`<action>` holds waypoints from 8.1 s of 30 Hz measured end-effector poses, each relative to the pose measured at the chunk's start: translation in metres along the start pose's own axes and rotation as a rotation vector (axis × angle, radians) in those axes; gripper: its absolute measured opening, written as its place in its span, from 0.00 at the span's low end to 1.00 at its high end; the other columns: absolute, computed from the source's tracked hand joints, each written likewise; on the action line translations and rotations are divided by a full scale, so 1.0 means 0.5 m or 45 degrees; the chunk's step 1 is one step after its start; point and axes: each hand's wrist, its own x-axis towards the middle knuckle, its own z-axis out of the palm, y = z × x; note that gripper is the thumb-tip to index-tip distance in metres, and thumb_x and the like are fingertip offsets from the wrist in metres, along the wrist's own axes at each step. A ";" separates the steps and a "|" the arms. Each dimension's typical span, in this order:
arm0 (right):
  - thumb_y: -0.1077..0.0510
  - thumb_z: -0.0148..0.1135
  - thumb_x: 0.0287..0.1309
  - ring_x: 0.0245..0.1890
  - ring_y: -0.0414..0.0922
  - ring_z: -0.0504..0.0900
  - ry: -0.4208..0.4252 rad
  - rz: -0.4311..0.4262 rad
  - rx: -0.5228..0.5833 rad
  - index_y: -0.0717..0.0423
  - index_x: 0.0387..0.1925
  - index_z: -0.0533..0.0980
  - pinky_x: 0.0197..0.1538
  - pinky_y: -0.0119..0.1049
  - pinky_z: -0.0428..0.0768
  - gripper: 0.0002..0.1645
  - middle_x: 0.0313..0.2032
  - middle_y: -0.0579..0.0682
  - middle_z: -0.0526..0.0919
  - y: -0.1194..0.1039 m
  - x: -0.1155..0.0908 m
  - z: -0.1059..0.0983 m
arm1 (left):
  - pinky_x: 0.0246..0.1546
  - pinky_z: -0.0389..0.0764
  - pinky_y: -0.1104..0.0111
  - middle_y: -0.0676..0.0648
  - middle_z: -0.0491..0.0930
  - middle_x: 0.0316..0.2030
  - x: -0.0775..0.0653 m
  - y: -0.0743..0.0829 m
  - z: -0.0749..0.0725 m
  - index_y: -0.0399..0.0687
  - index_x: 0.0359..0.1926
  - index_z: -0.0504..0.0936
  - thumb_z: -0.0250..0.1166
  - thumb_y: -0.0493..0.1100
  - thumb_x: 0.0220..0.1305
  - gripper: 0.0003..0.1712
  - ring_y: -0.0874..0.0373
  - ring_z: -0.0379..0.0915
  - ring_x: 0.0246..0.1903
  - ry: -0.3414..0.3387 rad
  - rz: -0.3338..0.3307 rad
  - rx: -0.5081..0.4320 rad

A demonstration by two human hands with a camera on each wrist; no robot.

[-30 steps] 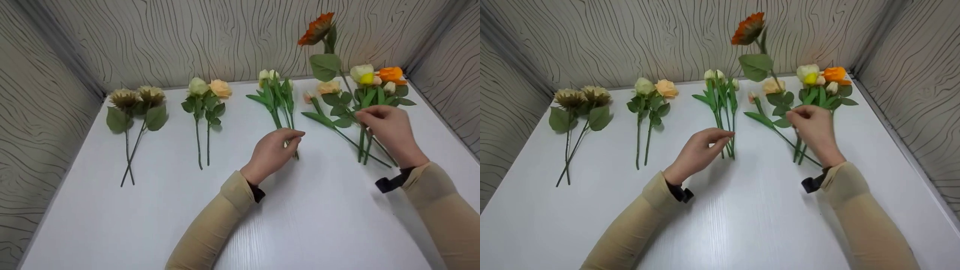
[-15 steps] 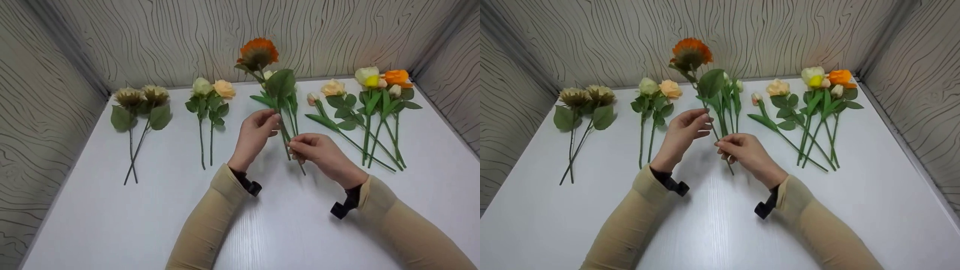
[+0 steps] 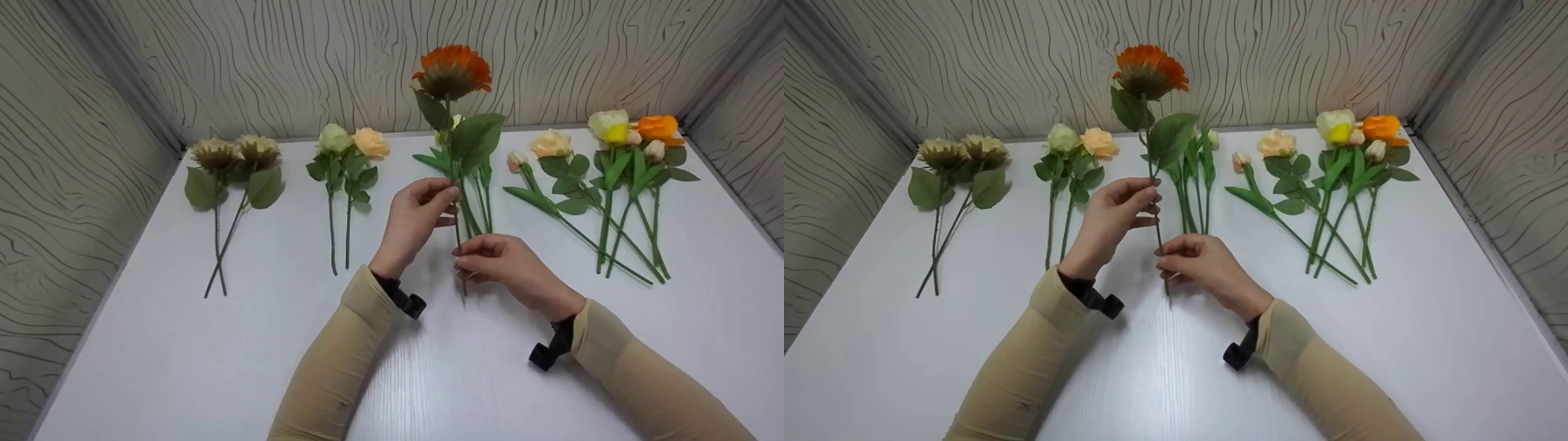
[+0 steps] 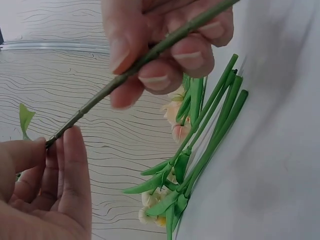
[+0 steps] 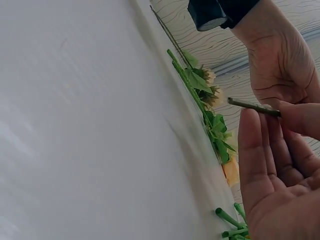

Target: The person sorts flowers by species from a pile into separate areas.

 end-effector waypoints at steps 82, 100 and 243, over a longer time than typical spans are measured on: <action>0.40 0.59 0.72 0.44 0.52 0.81 0.378 0.114 -0.716 0.59 0.59 0.80 0.39 0.36 0.82 0.30 0.49 0.59 0.84 -0.047 -0.020 -0.213 | 0.66 0.69 0.49 0.39 0.66 0.70 -0.045 0.052 -0.329 0.45 0.72 0.70 0.62 0.47 0.75 0.29 0.42 0.62 0.68 0.211 0.088 1.288; 0.46 0.64 0.69 0.37 0.53 0.78 0.347 0.325 -1.134 0.64 0.50 0.83 0.35 0.42 0.79 0.24 0.40 0.58 0.84 -0.051 -0.040 -0.320 | 0.73 0.60 0.61 0.47 0.69 0.71 -0.107 -0.012 0.107 0.52 0.74 0.70 0.63 0.55 0.74 0.32 0.52 0.64 0.70 -0.641 0.716 1.676; 0.40 0.65 0.67 0.32 0.46 0.83 0.640 0.407 -0.795 0.69 0.50 0.82 0.36 0.33 0.85 0.33 0.31 0.50 0.86 -0.046 -0.024 -0.434 | 0.74 0.58 0.60 0.52 0.67 0.72 -0.127 -0.041 0.181 0.61 0.75 0.69 0.61 0.56 0.75 0.31 0.56 0.60 0.72 -0.859 0.792 1.773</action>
